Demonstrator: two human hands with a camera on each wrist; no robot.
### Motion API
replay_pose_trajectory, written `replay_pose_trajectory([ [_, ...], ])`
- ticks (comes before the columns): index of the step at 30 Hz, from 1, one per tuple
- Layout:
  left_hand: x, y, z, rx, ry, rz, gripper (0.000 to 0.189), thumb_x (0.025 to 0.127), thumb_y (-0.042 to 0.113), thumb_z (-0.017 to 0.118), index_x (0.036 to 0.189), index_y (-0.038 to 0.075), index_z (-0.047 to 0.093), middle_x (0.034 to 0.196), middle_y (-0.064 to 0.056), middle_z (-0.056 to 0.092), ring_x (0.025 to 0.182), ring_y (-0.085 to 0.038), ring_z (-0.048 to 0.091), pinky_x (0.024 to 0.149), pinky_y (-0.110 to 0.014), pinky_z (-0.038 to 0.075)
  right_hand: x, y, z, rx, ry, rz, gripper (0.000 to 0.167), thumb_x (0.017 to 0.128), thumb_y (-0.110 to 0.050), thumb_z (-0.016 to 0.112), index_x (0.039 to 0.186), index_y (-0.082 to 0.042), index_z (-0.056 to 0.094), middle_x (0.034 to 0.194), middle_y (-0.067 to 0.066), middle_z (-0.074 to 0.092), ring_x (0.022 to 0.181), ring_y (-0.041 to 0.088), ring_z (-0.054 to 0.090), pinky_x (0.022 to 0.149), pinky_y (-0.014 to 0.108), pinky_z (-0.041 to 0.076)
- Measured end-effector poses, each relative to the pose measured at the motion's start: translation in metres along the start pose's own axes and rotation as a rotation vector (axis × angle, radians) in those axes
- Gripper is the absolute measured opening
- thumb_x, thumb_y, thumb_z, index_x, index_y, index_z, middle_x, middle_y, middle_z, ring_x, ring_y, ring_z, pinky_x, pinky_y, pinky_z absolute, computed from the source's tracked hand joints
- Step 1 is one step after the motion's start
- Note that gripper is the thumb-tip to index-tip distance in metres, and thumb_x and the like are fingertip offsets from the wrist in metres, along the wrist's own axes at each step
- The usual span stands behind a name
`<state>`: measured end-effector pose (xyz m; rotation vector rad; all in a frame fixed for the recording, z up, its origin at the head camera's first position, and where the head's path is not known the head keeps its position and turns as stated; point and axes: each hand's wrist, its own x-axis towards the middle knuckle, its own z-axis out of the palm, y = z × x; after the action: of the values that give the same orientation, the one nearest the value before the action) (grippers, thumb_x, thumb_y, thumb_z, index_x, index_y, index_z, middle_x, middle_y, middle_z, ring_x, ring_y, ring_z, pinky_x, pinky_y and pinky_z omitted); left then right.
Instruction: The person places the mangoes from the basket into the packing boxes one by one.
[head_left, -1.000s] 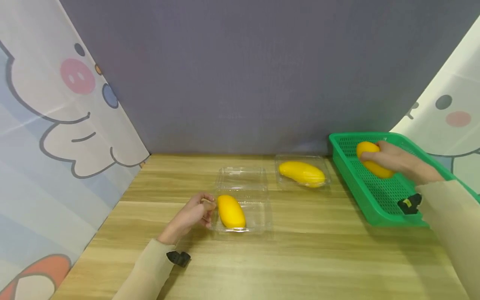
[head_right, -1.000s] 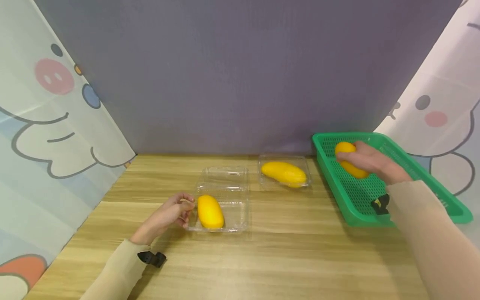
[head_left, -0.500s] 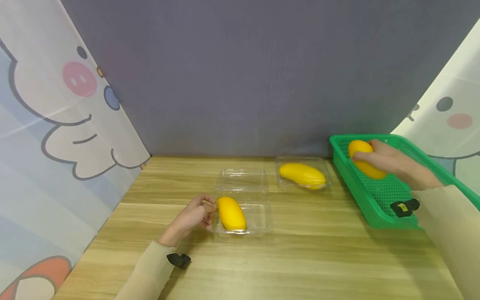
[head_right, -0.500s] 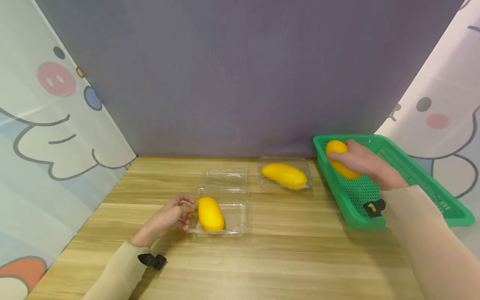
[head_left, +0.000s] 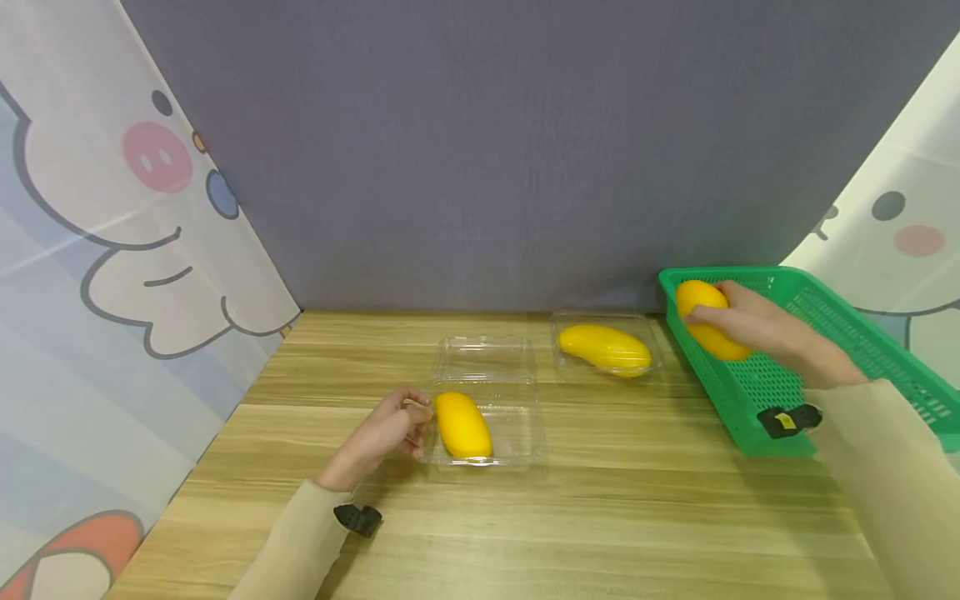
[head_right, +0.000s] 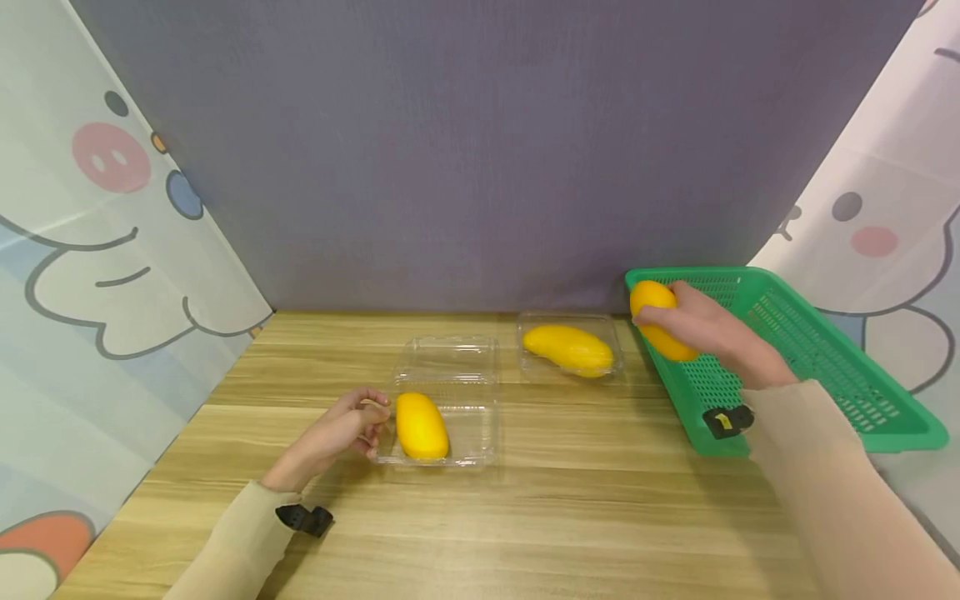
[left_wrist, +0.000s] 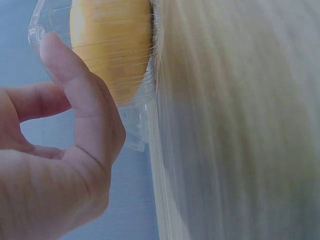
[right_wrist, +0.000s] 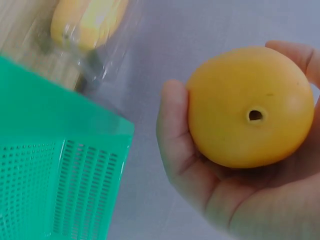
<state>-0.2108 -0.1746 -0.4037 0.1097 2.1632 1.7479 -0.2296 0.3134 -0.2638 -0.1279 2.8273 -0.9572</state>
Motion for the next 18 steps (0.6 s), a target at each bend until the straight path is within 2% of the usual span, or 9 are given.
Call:
replay_pose_trajectory([
  [8, -0.001, -0.001, 0.000, -0.003, -0.001, -0.002, 0.029, 0.100, 0.008, 0.052, 0.125, -0.005, 0.044, 0.074, -0.010, 0.051, 0.058, -0.018, 0.050, 0.054, -0.030, 0.054, 0.000, -0.007, 0.015, 0.054, -0.004, -0.026, 0.059, 0.102, -0.037, 0.050, 0.135, 0.008, 0.032, 0.098, 0.014, 0.053, 0.077, 0.024, 0.053, 0.064, 0.035, 0.047],
  [18, 0.000, 0.000, -0.001, 0.005, -0.010, 0.001, 0.029, 0.100, 0.009, 0.052, 0.125, -0.005, 0.044, 0.074, -0.009, 0.051, 0.057, -0.018, 0.050, 0.054, -0.030, 0.054, -0.005, -0.014, 0.032, 0.178, -0.007, -0.050, 0.058, 0.103, -0.033, 0.050, 0.139, 0.007, 0.031, 0.100, 0.017, 0.054, 0.076, 0.025, 0.056, 0.063, 0.035, 0.050],
])
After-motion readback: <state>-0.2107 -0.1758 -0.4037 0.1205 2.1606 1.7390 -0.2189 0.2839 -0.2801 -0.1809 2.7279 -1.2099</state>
